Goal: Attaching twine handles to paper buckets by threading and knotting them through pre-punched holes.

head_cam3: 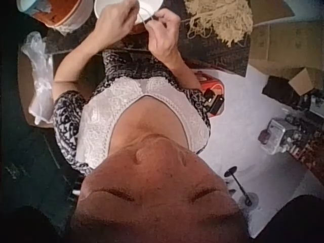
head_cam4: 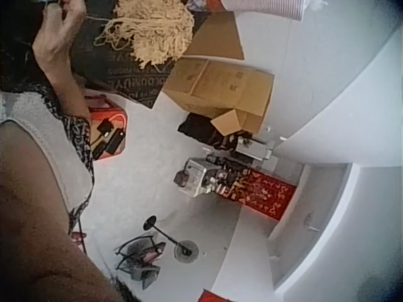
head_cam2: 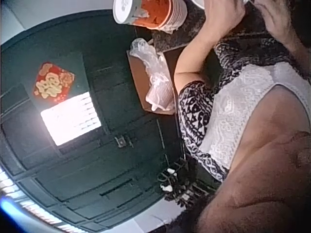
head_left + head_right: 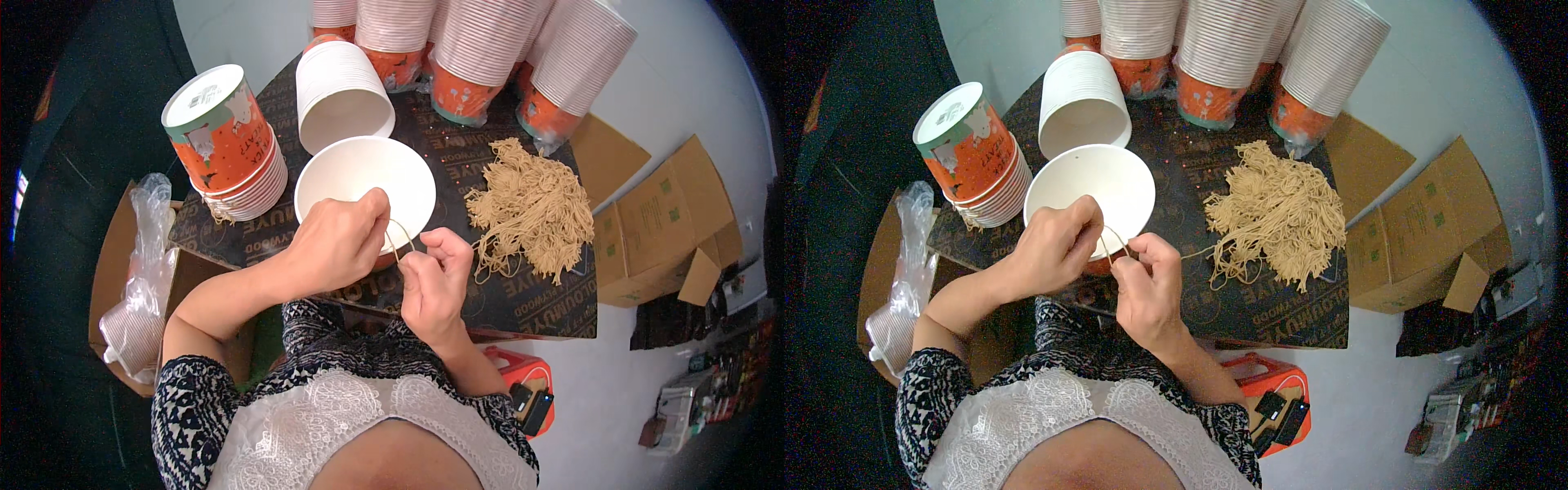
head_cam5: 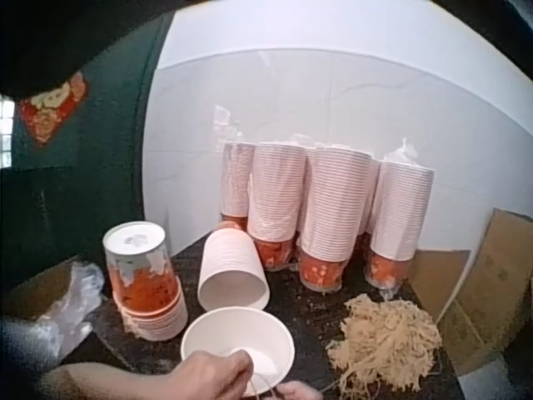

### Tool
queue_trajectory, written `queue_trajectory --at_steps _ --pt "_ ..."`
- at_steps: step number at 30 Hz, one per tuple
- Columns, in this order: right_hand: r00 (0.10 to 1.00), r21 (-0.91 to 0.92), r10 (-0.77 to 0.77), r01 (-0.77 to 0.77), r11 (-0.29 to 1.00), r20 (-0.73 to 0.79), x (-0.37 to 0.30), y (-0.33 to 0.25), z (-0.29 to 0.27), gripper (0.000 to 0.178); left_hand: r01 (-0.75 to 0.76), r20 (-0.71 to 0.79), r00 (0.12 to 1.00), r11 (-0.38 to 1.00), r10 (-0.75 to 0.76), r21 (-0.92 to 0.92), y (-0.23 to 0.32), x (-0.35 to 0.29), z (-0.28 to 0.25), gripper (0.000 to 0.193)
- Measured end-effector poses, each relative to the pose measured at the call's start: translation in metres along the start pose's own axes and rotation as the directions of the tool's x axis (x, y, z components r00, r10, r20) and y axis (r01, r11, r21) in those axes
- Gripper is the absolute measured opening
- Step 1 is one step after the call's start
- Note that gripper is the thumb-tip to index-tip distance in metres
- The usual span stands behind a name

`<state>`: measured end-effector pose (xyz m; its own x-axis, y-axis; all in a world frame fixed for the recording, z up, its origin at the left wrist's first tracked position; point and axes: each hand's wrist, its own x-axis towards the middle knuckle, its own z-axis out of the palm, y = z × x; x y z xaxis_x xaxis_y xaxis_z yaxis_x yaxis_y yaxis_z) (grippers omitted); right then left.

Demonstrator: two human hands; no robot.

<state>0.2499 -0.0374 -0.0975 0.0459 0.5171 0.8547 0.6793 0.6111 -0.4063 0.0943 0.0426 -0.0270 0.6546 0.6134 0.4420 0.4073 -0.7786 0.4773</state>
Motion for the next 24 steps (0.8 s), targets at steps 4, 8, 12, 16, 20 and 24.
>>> queue_trajectory --at_steps 4,8,12,16,20,24 --pt "0.999 -0.063 0.046 -0.045 0.997 0.006 -0.001 -0.001 -0.002 0.012 0.019 -0.012 1.0 1.0 -0.019 -0.007 0.0 0.002 0.0 0.005" --pt "0.995 -0.064 0.102 -0.102 0.993 -0.004 -0.001 -0.004 -0.002 0.013 -0.004 0.007 1.0 0.997 0.004 -0.076 -0.003 0.003 -0.002 0.008" --pt "0.992 0.04 0.114 -0.112 0.993 -0.055 0.007 -0.002 -0.001 0.015 -0.099 -0.023 0.995 0.979 0.096 -0.18 -0.009 0.002 0.002 0.013" --pt "0.94 0.194 0.341 -0.337 0.921 0.014 0.008 -0.004 0.001 0.006 -0.133 0.006 0.99 0.969 0.137 -0.21 -0.007 0.001 0.001 0.017" --pt "0.847 0.471 0.519 -0.505 0.723 0.112 0.01 -0.007 0.004 0.003 -0.28 0.012 0.958 0.946 0.286 -0.161 -0.008 0.005 -0.001 0.022" --pt "0.811 0.573 0.553 -0.549 0.609 0.189 0.012 -0.007 0.004 0.008 -0.382 -0.042 0.924 0.911 0.38 -0.158 -0.01 0.006 0.001 0.023"
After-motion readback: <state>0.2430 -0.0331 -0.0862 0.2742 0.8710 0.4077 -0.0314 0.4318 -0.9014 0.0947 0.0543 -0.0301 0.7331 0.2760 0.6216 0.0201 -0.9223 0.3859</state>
